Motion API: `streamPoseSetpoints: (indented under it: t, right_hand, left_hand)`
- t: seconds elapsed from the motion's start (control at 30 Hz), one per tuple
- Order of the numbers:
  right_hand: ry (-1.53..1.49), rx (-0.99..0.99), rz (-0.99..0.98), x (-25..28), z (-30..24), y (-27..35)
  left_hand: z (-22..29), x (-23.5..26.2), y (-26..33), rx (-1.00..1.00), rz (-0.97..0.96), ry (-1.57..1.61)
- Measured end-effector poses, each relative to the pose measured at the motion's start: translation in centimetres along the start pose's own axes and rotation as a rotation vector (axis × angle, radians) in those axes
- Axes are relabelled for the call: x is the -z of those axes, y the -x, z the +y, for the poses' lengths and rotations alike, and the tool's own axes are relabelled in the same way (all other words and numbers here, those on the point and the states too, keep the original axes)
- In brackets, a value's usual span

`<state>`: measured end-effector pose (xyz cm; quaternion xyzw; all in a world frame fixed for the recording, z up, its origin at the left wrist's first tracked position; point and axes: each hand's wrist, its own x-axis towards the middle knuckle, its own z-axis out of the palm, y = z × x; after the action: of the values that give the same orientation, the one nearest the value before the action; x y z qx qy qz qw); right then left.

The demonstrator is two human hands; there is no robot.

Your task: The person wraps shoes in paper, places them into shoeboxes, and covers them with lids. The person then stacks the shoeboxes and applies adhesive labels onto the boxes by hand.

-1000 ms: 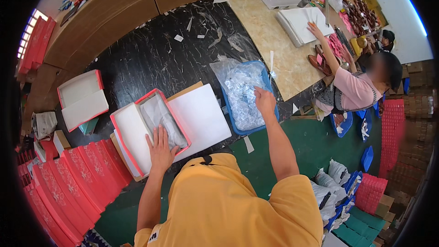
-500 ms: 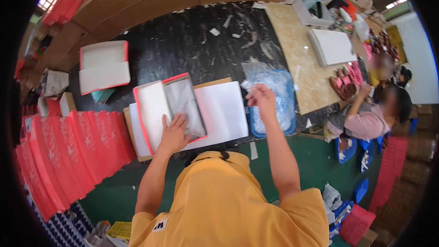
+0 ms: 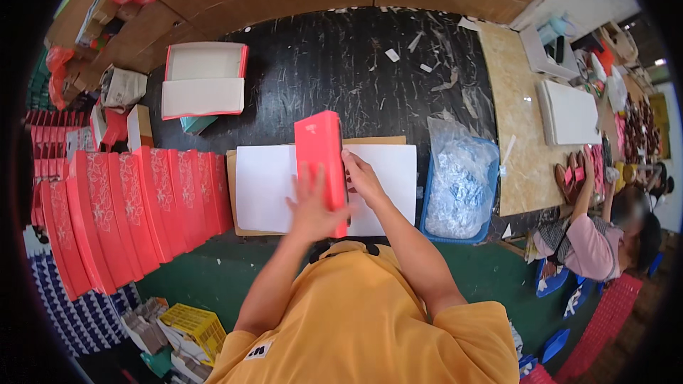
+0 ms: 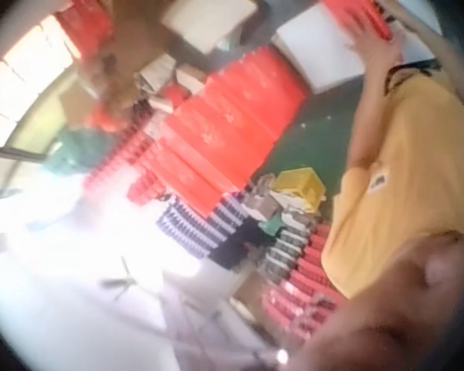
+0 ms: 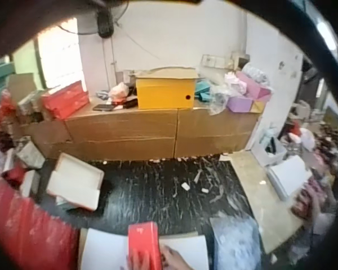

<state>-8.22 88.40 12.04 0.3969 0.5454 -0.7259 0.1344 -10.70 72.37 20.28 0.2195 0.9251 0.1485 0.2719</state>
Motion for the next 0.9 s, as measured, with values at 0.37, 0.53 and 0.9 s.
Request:
streamPoseSetpoints:
  t: [0.37,0.53,0.9]
  right_hand:
    - [0.201,0.337,0.112,-4.2,1.8,-3.9]
    - [0.439,0.654,0.183,2.2,7.0,-3.7]
    - [1.387,0.882,0.21,2.2,8.8,-0.8]
  left_hand:
    - [-1.8,-6.3,-1.8,0.132,0.398,-0.054]
    - [-3.1,3.8,3.7,0.164,0.446,0.227]
    - [-14.6,45.0,32.2,0.187,0.967,-0.212]
